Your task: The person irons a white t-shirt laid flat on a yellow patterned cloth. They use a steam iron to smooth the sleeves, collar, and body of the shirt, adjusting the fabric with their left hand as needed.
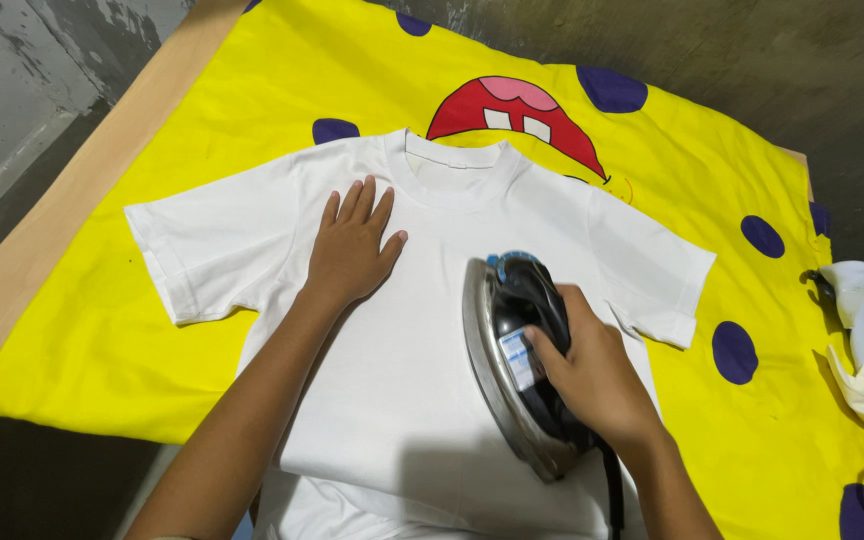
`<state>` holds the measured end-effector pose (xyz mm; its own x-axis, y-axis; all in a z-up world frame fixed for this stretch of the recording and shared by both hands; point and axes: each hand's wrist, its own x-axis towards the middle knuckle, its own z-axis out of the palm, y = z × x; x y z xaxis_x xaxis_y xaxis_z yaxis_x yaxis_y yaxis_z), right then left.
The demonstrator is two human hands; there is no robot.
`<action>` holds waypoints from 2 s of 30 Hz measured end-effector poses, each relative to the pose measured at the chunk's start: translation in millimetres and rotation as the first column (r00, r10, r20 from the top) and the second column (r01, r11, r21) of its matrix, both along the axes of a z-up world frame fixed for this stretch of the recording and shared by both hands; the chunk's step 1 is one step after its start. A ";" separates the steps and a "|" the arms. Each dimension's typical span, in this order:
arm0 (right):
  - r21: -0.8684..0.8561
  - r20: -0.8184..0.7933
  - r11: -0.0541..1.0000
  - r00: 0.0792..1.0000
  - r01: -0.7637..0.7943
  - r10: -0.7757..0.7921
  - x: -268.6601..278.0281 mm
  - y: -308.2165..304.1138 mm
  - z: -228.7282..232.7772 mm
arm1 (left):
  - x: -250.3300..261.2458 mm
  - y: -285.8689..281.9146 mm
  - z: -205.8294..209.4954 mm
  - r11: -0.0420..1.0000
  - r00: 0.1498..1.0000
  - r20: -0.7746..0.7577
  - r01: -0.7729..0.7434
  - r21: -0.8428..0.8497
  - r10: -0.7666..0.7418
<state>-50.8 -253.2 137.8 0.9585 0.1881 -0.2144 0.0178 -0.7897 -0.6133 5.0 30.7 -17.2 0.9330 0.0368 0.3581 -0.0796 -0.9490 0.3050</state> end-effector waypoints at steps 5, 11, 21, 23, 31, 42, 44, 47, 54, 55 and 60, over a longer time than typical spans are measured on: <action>0.045 0.001 0.999 1.000 0.013 -0.013 -3.5 -4.0 -4.1 | -4.3 0.0 2.0 1.000 1.000 0.001 0.002 0.003 -0.002; 0.007 0.209 0.991 0.969 -0.134 0.130 29.1 21.2 -11.7 | -6.1 0.0 -2.8 0.995 0.996 0.089 0.018 -0.097 -0.010; 0.240 0.236 0.966 0.971 -0.099 0.041 58.5 8.1 -34.9 | -52.2 -33.0 64.8 0.818 0.896 0.382 0.389 -0.424 -0.228; 0.291 0.474 0.948 0.880 -0.132 -0.023 38.5 -45.6 -60.1 | -45.7 -49.0 81.1 0.728 0.751 0.497 0.618 -0.296 -0.435; 0.200 -0.413 0.963 0.907 0.181 -0.085 -94.8 -195.6 -186.5 | 12.6 -121.4 107.3 0.827 0.794 0.299 0.562 -0.028 -0.529; 0.300 -0.561 0.891 0.819 0.340 -0.123 -93.9 -298.5 -274.8 | -12.8 -142.7 94.5 0.828 0.761 0.455 0.554 -0.083 -0.463; 0.288 -0.450 0.875 0.861 0.390 -0.236 -102.2 -288.0 -276.3 | -9.8 -143.1 92.0 0.830 0.762 0.453 0.552 -0.081 -0.462; 0.323 -0.365 0.829 0.868 0.457 -0.337 -112.3 -246.9 -256.9 | 3.7 -137.3 90.7 0.832 0.753 0.465 0.552 -0.062 -0.465; 0.255 -0.444 0.845 0.833 0.470 -0.329 -101.6 -187.2 -165.5 | 29.4 -119.8 92.5 0.855 0.780 0.448 0.516 -0.062 -0.438; 0.234 -0.491 0.863 0.821 0.447 -0.292 -102.5 -192.2 -166.2 | 29.8 -120.1 92.4 0.858 0.783 0.442 0.511 -0.056 -0.438; 0.375 -0.445 0.896 0.894 0.239 -0.052 -119.2 -261.7 -198.9 | 27.9 -122.6 88.7 0.862 0.775 0.450 0.506 -0.021 -0.444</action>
